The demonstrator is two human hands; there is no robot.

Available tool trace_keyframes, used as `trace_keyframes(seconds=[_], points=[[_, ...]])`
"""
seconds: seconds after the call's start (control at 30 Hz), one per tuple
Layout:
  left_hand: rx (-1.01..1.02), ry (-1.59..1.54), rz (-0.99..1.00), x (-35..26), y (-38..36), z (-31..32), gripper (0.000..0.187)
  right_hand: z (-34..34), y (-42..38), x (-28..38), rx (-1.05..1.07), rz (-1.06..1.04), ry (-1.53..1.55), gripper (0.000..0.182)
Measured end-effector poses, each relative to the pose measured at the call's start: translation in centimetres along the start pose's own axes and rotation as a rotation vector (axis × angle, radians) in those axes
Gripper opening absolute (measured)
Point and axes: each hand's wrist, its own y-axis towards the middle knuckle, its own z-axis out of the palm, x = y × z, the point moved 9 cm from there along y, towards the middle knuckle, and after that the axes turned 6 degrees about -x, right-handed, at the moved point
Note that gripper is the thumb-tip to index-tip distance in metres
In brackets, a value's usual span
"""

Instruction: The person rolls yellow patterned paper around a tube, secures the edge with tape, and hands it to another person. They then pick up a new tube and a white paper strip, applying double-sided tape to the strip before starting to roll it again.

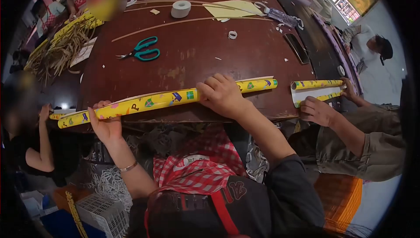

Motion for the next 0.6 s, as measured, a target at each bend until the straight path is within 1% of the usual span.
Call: trace_keyframes(seconds=[0.07, 0.13, 0.17, 0.2, 0.23, 0.27, 0.33, 0.37, 0.4, 0.43, 0.5, 0.53, 0.57, 0.6], points=[[0.009, 0.006, 0.004, -0.2, 0.4, 0.7, 0.025, 0.1, -0.1, -0.7, 0.006, 0.017, -0.015, 0.033], [-0.275, 0.182, 0.095, -2.0, -0.1, -0.6, 0.036, 0.1, 0.1, -1.4, 0.012, 0.036, -0.028, 0.034], [-0.076, 0.165, 0.073, -3.6, 0.7, -0.5, 0.047, -0.1, 0.2, -1.5, 0.012, 0.044, -0.023, 0.034], [-0.224, 0.292, 0.240, -6.3, 0.9, -3.3, 0.047, -0.4, 0.4, -1.7, 0.016, 0.067, -0.027, 0.035], [-0.374, 0.417, 0.405, -8.4, 0.4, -3.8, 0.047, 0.1, 0.1, -2.3, 0.061, 0.085, -0.037, 0.035], [-0.585, 0.668, 0.637, -10.5, -1.8, -2.2, 0.048, 0.6, -0.3, -2.9, 0.107, 0.102, -0.050, 0.036], [-0.257, 0.939, 0.927, -9.5, -3.0, 3.3, 0.053, 0.5, -0.2, -3.3, 0.112, 0.081, -0.041, 0.036], [-0.104, 1.140, 0.879, -6.8, -2.9, 5.4, 0.061, 0.5, -0.2, -3.6, 0.127, 0.086, -0.051, 0.036], [0.146, 1.545, 0.836, -3.1, -3.6, 9.9, 0.063, 0.5, -0.3, -3.9, 0.144, 0.091, -0.062, 0.036], [0.413, 1.972, 0.919, 0.5, -4.2, 12.8, 0.066, 0.5, -0.3, -4.2, 0.164, 0.091, -0.077, 0.036], [0.535, 2.132, 0.733, 4.5, -3.5, 14.0, 0.069, -0.1, 0.1, -3.9, 0.125, 0.069, -0.059, 0.035], [0.600, 2.183, 0.679, 5.7, -3.1, 14.1, 0.070, -0.6, 0.2, -4.0, 0.083, 0.063, -0.053, 0.034], [0.670, 2.233, 0.619, 6.7, -2.8, 14.0, 0.071, 0.0, -0.5, -4.7, 0.177, 0.093, -0.066, 0.037], [0.712, 2.173, 0.669, 7.1, -2.8, 14.1, 0.059, -0.2, -0.6, -4.7, 0.175, 0.089, -0.059, 0.037]])
